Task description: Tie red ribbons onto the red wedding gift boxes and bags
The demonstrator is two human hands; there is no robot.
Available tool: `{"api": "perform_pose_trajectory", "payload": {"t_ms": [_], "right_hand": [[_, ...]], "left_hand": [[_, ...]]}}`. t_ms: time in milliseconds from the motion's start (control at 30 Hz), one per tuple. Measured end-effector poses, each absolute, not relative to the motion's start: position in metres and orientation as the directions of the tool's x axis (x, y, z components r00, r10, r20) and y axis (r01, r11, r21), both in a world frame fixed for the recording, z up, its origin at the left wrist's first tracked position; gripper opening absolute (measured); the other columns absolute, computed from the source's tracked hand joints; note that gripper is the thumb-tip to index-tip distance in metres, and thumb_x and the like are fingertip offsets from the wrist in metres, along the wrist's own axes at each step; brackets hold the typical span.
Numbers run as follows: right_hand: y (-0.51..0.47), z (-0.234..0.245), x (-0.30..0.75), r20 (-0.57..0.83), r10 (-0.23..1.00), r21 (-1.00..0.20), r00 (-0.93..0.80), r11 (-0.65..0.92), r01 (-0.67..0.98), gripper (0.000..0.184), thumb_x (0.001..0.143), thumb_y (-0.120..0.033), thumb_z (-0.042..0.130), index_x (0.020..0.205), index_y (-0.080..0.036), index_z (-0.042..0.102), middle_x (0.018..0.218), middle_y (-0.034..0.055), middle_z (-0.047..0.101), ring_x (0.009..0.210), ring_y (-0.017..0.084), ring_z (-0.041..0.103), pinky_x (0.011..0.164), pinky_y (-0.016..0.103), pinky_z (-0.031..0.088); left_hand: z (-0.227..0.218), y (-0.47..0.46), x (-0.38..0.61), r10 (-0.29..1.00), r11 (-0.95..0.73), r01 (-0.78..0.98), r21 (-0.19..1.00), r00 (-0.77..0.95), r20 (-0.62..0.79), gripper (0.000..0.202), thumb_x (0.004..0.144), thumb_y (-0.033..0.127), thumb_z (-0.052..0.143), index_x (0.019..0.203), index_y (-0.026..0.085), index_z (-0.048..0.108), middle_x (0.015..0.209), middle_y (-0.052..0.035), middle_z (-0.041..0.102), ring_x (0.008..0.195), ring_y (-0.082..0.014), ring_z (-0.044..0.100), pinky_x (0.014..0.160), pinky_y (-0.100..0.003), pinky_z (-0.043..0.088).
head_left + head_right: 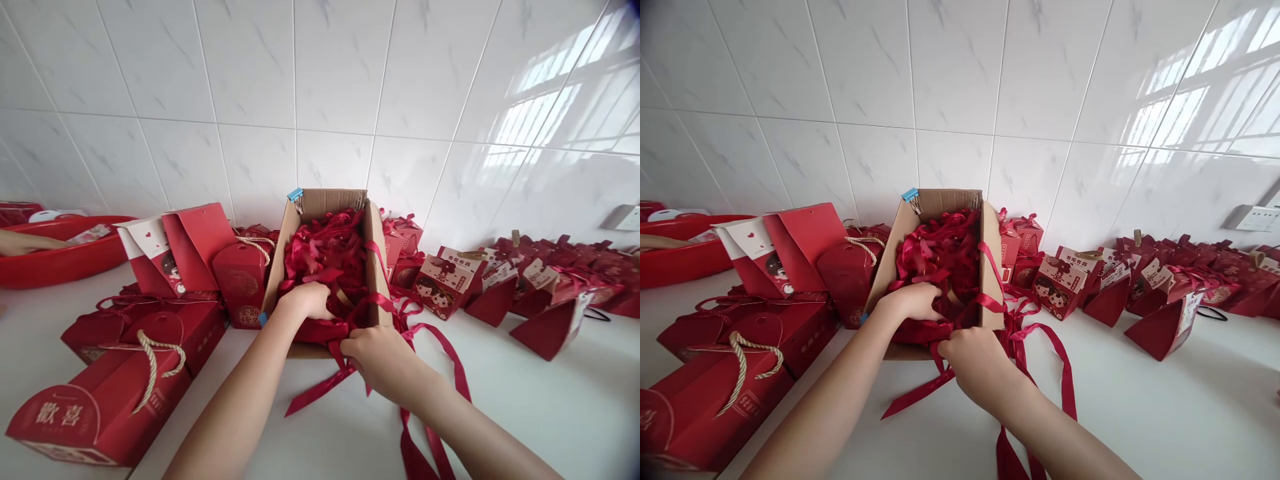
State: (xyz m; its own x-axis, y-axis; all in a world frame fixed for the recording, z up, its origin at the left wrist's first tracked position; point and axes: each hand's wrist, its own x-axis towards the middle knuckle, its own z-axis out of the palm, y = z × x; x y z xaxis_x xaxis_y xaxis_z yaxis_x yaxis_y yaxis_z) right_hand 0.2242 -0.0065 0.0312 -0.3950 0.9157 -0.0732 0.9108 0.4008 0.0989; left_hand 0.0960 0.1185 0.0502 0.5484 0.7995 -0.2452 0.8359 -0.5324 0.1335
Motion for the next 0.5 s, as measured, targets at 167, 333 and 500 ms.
{"api": "perform_pose_trajectory", "payload": {"t_ms": [167,333,500], "right_hand": [[-0.004,0.031,0.226,-0.044,0.922,0.101,-0.385,0.388,0.916,0.019,0.083,-0.003,0.050,0.080,-0.017,0.063,0.080,0.0020,0.067,0.066,0.014,0.062,0.047,0.027,0.020],[-0.007,0.027,0.224,-0.067,0.900,0.101,-0.431,0.436,0.894,0.018,0.080,-0.003,0.054,0.082,-0.018,0.064,0.083,0.0024,0.069,0.071,0.017,0.065,0.049,0.025,0.024],[-0.009,0.025,0.220,-0.100,0.880,0.103,-0.465,0.474,0.875,0.021,0.077,-0.001,0.055,0.081,-0.018,0.065,0.083,0.0031,0.069,0.071,0.019,0.067,0.049,0.024,0.031]], "left_hand": [[0.062,0.103,0.095,0.766,-0.531,0.833,0.154,0.550,-0.333,0.027,0.072,0.039,0.059,0.078,0.016,0.071,0.081,-0.0121,0.072,0.068,-0.0284,0.066,0.056,-0.034,0.048],[0.078,0.092,0.082,0.777,-0.567,0.798,0.205,0.601,-0.186,0.025,0.069,0.044,0.067,0.082,0.024,0.072,0.084,-0.0030,0.073,0.071,-0.0233,0.066,0.064,-0.031,0.049],[0.087,0.090,0.085,0.812,-0.531,0.834,0.149,0.451,0.371,0.037,0.090,0.038,0.046,0.122,0.024,0.058,0.137,-0.0111,0.051,0.127,-0.0330,0.046,0.109,-0.049,0.029]]}}
